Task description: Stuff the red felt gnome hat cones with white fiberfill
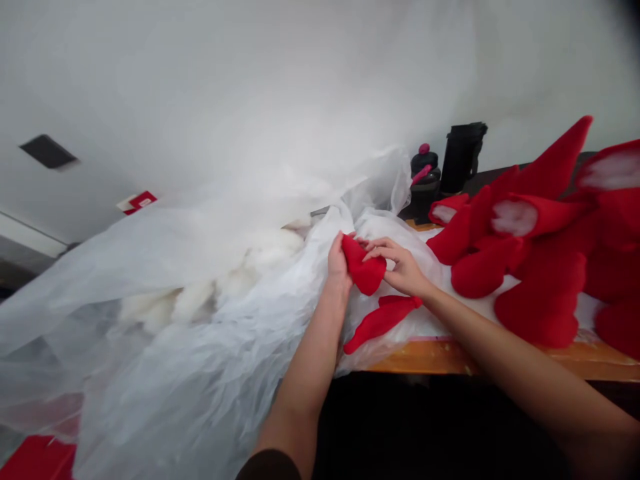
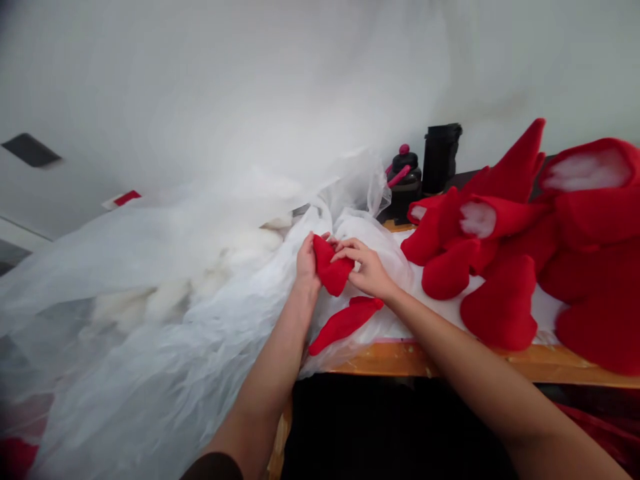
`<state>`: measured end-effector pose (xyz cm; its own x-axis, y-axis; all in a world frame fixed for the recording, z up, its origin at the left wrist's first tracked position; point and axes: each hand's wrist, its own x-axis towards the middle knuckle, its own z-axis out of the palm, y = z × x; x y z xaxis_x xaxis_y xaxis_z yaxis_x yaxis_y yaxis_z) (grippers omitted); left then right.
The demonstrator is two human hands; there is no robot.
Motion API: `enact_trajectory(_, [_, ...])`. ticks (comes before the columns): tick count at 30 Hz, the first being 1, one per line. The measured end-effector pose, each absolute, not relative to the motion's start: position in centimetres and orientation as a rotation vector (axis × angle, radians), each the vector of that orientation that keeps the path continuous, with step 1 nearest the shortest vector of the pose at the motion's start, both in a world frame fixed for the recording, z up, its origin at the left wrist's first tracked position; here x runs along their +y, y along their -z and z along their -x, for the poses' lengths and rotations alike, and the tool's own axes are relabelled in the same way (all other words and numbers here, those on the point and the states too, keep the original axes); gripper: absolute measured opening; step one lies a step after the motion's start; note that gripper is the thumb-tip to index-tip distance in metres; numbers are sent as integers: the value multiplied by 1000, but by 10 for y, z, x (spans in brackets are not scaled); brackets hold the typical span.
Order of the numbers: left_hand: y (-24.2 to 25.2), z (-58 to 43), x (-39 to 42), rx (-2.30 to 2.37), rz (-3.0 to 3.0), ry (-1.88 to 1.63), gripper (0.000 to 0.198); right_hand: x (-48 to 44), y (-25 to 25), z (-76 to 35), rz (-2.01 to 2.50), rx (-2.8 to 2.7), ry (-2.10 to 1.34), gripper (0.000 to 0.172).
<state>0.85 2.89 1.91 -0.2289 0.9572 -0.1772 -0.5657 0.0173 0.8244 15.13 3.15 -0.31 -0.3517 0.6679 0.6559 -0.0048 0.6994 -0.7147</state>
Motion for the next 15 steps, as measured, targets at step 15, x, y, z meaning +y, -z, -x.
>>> enact_trajectory(15, [-45,158,9,2755,-1443,-384,63,22,4,-144,783,-1431,-1475,46])
